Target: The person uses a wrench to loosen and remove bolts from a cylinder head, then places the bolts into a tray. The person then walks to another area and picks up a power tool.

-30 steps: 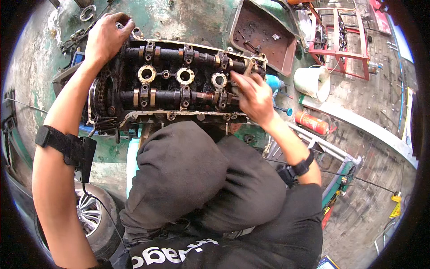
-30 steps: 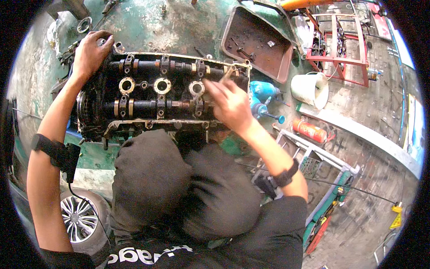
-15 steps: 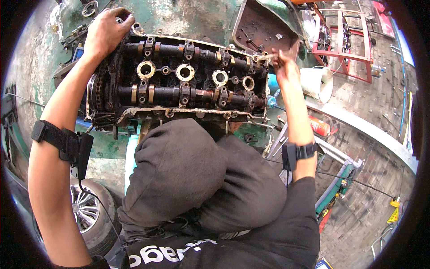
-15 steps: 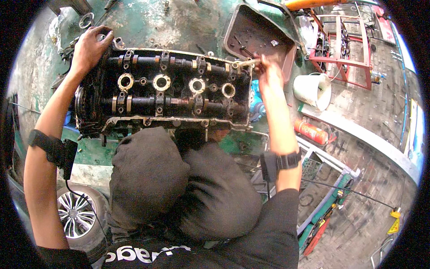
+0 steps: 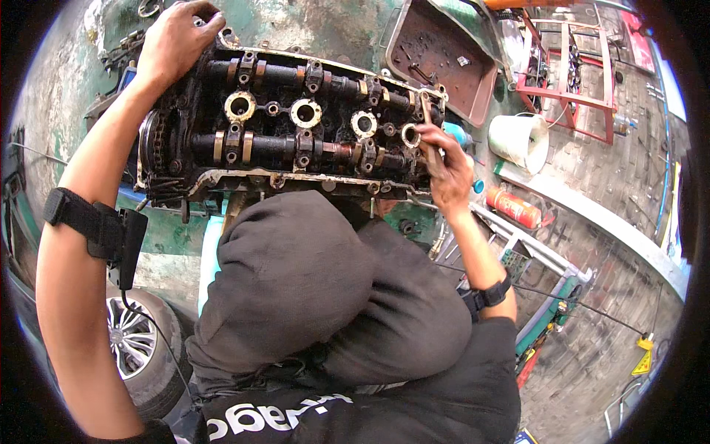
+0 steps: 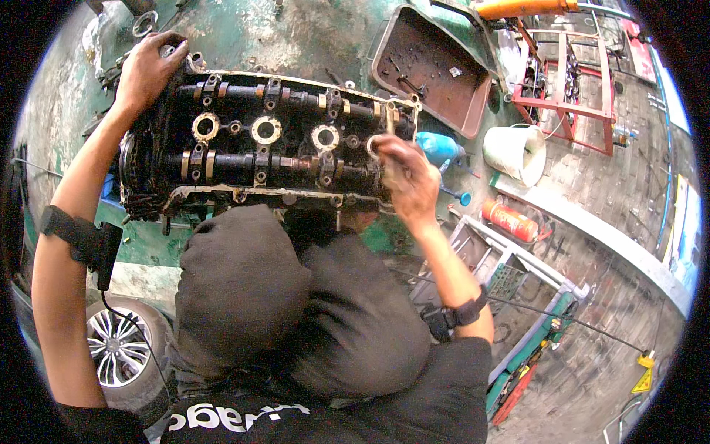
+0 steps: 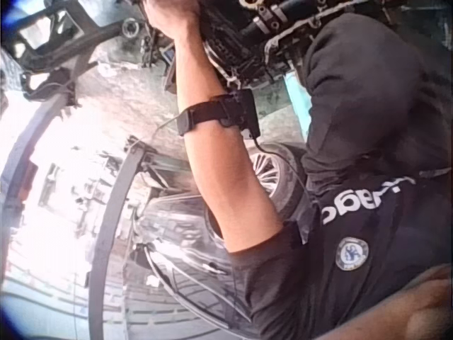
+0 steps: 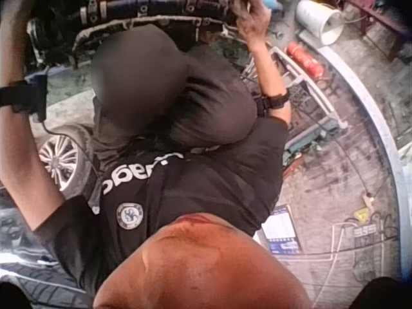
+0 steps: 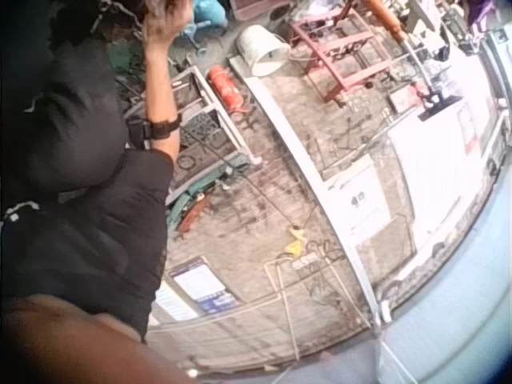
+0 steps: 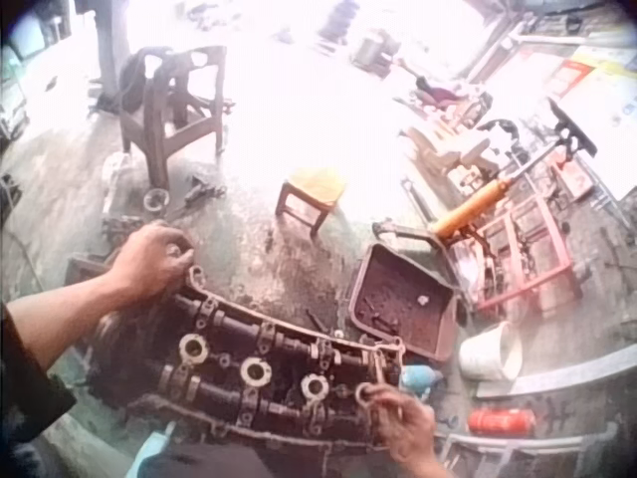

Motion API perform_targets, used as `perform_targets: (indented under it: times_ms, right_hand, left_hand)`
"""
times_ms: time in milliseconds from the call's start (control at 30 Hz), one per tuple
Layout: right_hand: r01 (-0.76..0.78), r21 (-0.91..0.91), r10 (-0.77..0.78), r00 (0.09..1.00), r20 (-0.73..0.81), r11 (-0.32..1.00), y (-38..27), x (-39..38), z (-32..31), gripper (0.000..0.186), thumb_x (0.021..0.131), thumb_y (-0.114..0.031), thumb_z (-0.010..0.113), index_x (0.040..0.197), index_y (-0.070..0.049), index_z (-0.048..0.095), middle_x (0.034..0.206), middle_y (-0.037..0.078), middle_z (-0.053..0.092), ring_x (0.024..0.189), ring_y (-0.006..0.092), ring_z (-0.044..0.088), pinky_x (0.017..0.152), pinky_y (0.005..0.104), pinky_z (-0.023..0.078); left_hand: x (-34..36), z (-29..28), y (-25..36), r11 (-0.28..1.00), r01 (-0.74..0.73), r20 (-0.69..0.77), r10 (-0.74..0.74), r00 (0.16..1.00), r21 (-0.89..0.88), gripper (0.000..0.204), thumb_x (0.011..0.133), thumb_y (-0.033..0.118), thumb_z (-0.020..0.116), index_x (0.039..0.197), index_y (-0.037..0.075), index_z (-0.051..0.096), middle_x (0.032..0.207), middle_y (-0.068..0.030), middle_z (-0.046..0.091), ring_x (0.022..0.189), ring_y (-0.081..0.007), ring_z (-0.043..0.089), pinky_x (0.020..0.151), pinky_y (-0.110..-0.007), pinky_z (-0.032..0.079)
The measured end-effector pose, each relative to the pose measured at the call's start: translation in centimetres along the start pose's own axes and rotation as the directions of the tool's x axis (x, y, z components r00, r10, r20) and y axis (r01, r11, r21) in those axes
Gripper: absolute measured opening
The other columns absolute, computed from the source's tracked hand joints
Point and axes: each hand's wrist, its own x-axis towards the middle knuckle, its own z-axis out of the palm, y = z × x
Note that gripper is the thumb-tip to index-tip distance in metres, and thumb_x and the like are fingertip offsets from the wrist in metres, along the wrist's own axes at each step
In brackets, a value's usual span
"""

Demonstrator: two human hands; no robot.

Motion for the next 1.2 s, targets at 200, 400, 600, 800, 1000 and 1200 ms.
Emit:
perform_targets:
  times_ms: [200, 400, 600, 800, 1000, 1200]
  right_hand:
    - [-0.267, 0.837, 0.696, 0.696, -0.175, 0.477, 3.9, -1.0, -2.0, 0.012, 0.090, -0.004, 0.058, 0.101, 0.001, 0.057, 0.114, 0.014, 0.061, 0.080, 0.0167, 0.060, 0.079, 0.0269, 0.048]
    - [-0.537, 0.711, 0.774, 0.633, -0.016, 0.454, 7.1, 8.9, -3.2, 0.012, 0.086, -0.004, 0.062, 0.095, 0.003, 0.062, 0.092, 0.012, 0.068, 0.056, 0.0077, 0.046, 0.049, 0.0194, 0.036]
    - [-0.014, -0.264, 0.086, 0.960, 0.267, 0.964, 2.5, 10.8, 3.0, 0.017, 0.082, -0.017, 0.068, 0.090, -0.003, 0.064, 0.080, 0.012, 0.068, 0.073, 0.0248, 0.065, 0.065, 0.0365, 0.051]
    - [0.022, -0.050, -0.012, 0.982, 0.190, 0.999, 0.6, 2.0, -1.0, 0.012, 0.084, -0.007, 0.068, 0.095, -0.002, 0.063, 0.100, 0.011, 0.068, 0.089, 0.0201, 0.064, 0.079, 0.0307, 0.050]
    - [-0.304, 0.596, 0.467, 0.873, -0.138, 0.743, 2.6, -2.3, -0.5, 0.017, 0.093, -0.011, 0.058, 0.107, -0.002, 0.062, 0.127, 0.012, 0.057, 0.095, 0.0164, 0.059, 0.088, 0.0281, 0.046]
    - [-0.453, 0.813, 0.780, 0.626, -0.002, 0.366, 6.2, 1.8, -4.1, 0.017, 0.095, -0.015, 0.054, 0.097, -0.001, 0.062, 0.102, 0.012, 0.068, 0.074, 0.0138, 0.057, 0.071, 0.0237, 0.046]
  left_hand:
    - [0.1, 0.0, -0.2, 1.000, -0.014, -0.008, 0.014, 1.000, 0.023, 0.037, 0.086, 0.036, 0.059, 0.105, 0.006, 0.067, 0.104, -0.0190, 0.064, 0.098, -0.0340, 0.061, 0.088, -0.040, 0.046]
    - [0.2, 0.0, -0.2, 1.000, 0.000, 0.007, 0.000, 1.000, 0.008, 0.038, 0.086, 0.036, 0.059, 0.105, 0.005, 0.067, 0.106, -0.0193, 0.064, 0.101, -0.0339, 0.061, 0.089, -0.039, 0.046]
    - [0.1, 0.1, -0.4, 1.000, 0.009, -0.002, -0.009, 1.000, 0.013, 0.038, 0.085, 0.036, 0.059, 0.106, 0.005, 0.068, 0.105, -0.0195, 0.065, 0.101, -0.0337, 0.062, 0.089, -0.039, 0.046]
    - [0.1, 0.2, -0.4, 1.000, -0.012, -0.003, 0.012, 1.000, 0.019, 0.039, 0.086, 0.038, 0.060, 0.105, 0.005, 0.067, 0.104, -0.0201, 0.065, 0.098, -0.0338, 0.062, 0.087, -0.039, 0.047]
    - [0.0, 0.1, -0.2, 1.000, -0.012, -0.020, 0.012, 1.000, 0.000, 0.039, 0.086, 0.038, 0.059, 0.105, 0.005, 0.067, 0.103, -0.0195, 0.065, 0.097, -0.0335, 0.063, 0.087, -0.039, 0.047]
    - [0.1, 0.1, -0.3, 0.999, -0.036, 0.008, 0.036, 0.999, -0.001, 0.038, 0.085, 0.038, 0.060, 0.104, 0.005, 0.067, 0.103, -0.0183, 0.066, 0.097, -0.0337, 0.062, 0.088, -0.039, 0.047]
